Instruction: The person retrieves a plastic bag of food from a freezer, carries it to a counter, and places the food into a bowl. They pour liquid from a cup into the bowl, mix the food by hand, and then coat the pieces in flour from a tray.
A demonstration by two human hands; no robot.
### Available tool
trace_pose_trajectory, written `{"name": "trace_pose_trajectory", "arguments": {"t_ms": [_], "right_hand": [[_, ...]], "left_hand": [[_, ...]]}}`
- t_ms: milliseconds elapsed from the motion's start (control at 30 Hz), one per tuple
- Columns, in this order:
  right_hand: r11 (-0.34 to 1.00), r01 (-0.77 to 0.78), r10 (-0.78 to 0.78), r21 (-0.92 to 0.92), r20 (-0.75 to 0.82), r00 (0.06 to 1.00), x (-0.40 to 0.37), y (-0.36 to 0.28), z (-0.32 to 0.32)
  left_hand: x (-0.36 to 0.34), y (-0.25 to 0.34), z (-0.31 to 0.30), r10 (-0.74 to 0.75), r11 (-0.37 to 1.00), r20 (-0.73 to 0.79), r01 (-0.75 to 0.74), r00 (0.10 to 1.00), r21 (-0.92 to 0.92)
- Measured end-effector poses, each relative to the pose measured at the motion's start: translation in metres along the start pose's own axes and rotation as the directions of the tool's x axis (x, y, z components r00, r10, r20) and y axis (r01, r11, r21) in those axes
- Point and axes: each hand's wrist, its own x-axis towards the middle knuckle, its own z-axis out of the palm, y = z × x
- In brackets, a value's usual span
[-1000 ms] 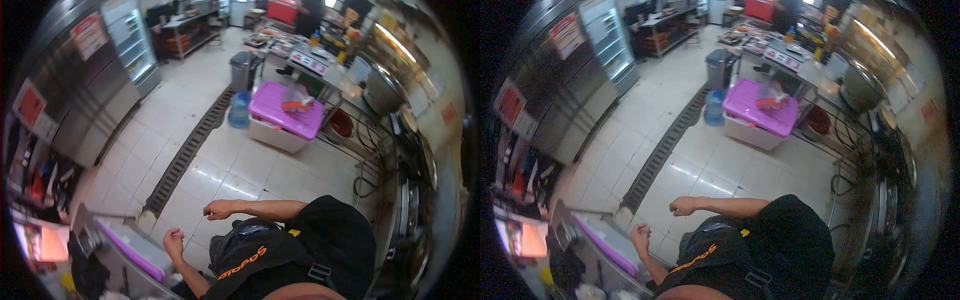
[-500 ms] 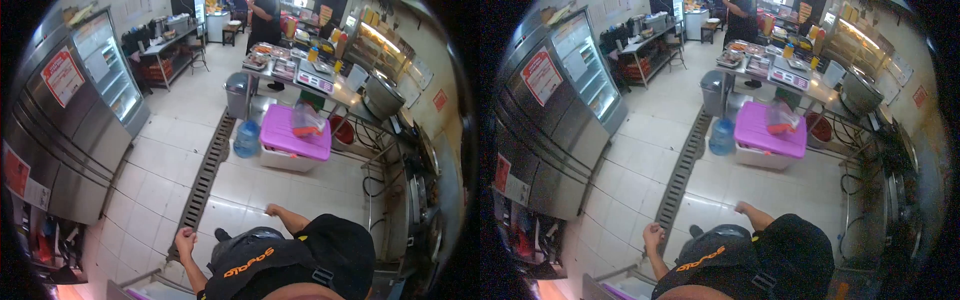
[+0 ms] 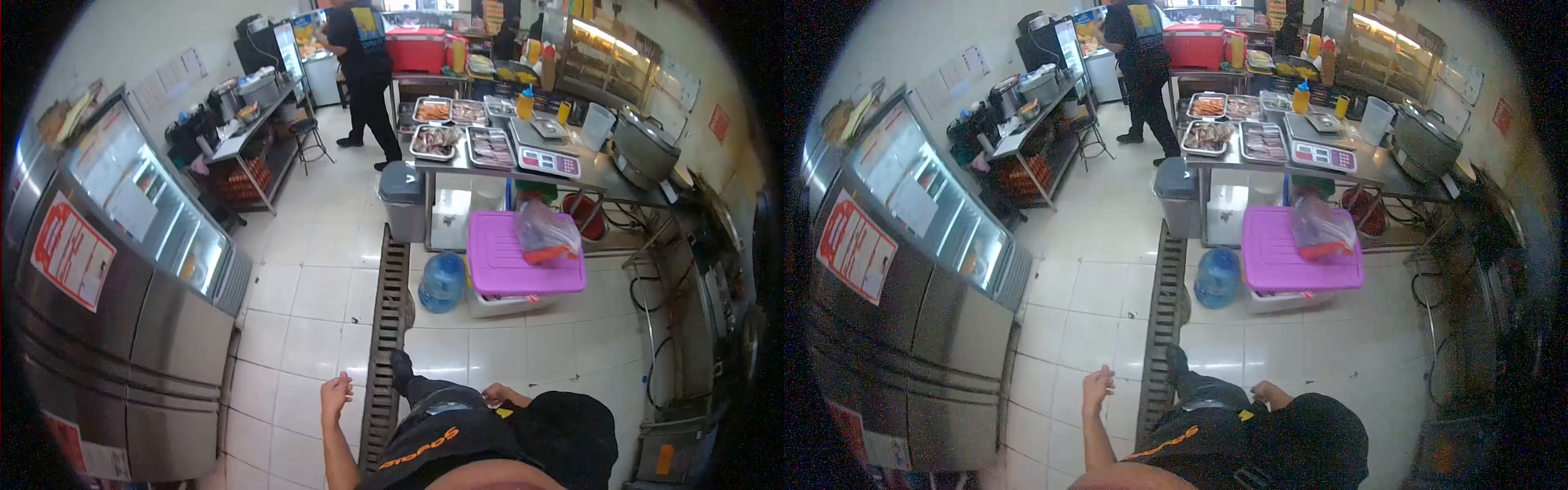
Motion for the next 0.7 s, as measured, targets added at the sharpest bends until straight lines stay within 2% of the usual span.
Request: {"name": "trace_pose_trajectory", "arguments": {"t_ms": [33,67,100,133,167,200,233,267,300,333,367,400,433,467,500,533,567,600,633,667,700], "right_hand": [[0.997,-0.003,0.007,0.071,-0.065,0.998,0.017,0.011,0.006],[0.922,0.115,-0.012,0.369,-0.270,0.963,0.011,0.008,-0.030],[0.749,0.283,0.038,0.599,-0.465,0.884,0.009,0.006,-0.062],[0.805,0.219,-0.003,0.552,-0.364,0.931,0.025,0.008,-0.101],[0.856,0.160,-0.031,0.492,-0.261,0.965,0.048,0.008,-0.161],[0.919,0.132,-0.003,0.372,-0.328,0.945,0.112,0.036,-0.158],[0.966,0.081,0.024,0.248,-0.394,0.919,0.174,0.062,-0.156],[0.991,0.010,0.052,0.131,-0.457,0.888,0.237,0.091,-0.149],[0.952,0.046,0.053,0.303,-0.311,0.949,0.280,0.102,-0.201],[0.883,0.028,0.052,0.468,-0.157,0.986,0.324,0.113,-0.255],[0.998,-0.031,0.035,0.045,-0.087,0.996,0.378,0.111,-0.318],[0.997,-0.033,0.017,-0.075,-0.210,0.977,0.361,0.078,-0.410],[0.997,-0.028,0.005,-0.071,-0.308,0.951,0.419,0.093,-0.434],[0.973,0.017,-0.067,-0.230,-0.212,0.975,0.440,0.089,-0.490],[0.994,0.037,-0.005,0.100,-0.304,0.953,0.442,0.081,-0.539],[0.933,0.043,0.088,0.358,-0.343,0.935,0.449,0.080,-0.568],[0.805,0.085,0.181,0.588,-0.378,0.908,0.457,0.079,-0.596],[0.668,0.095,0.272,0.738,-0.361,0.892,0.474,0.082,-0.614],[0.504,0.115,0.351,0.856,-0.325,0.878,0.494,0.085,-0.629],[0.403,0.063,0.432,0.913,-0.251,0.866,0.507,0.091,-0.640],[0.584,-0.110,0.425,0.804,-0.188,0.885,0.542,0.123,-0.623]], "left_hand": [[0.030,0.005,-0.002,-0.026,1.000,0.005,0.026,1.000,-0.010],[0.066,0.010,-0.001,-0.042,0.999,0.019,0.042,0.999,-0.019],[0.104,0.001,-0.004,-0.074,0.997,-0.013,0.074,0.997,0.020],[0.157,-0.043,-0.023,0.067,0.996,0.024,-0.068,0.997,0.064],[0.209,-0.090,-0.041,0.237,0.928,-0.095,-0.197,0.967,0.316],[0.224,-0.094,-0.051,0.334,0.790,-0.129,-0.203,0.933,0.578],[0.245,-0.098,-0.061,-0.064,0.941,-0.117,0.099,0.991,0.323],[0.272,-0.126,-0.093,-0.226,0.920,0.021,0.206,0.974,0.334],[0.288,-0.131,-0.117,-0.386,0.873,0.164,0.302,0.908,0.382],[0.297,-0.118,-0.133,-0.519,0.814,0.293,0.361,0.803,0.454],[0.307,-0.115,-0.125,-0.578,0.765,0.228,0.422,0.784,0.487],[0.333,-0.109,-0.107,-0.583,0.748,0.150,0.456,0.798,0.483],[0.355,-0.090,-0.092,-0.583,0.739,0.111,0.468,0.805,0.484],[0.381,-0.073,-0.084,-0.573,0.742,0.101,0.463,0.813,0.485],[0.409,-0.058,-0.077,-0.554,0.754,0.107,0.443,0.826,0.485],[0.439,-0.042,-0.072,-0.532,0.768,0.118,0.419,0.838,0.485],[0.467,-0.025,-0.070,-0.512,0.779,0.130,0.396,0.849,0.486],[0.495,-0.010,-0.071,-0.495,0.786,0.145,0.370,0.857,0.495],[0.522,0.006,-0.073,-0.480,0.793,0.161,0.348,0.863,0.501],[0.546,0.019,-0.079,-0.466,0.799,0.171,0.330,0.868,0.503],[0.570,0.033,-0.088,-0.450,0.805,0.182,0.309,0.874,0.507]]}}
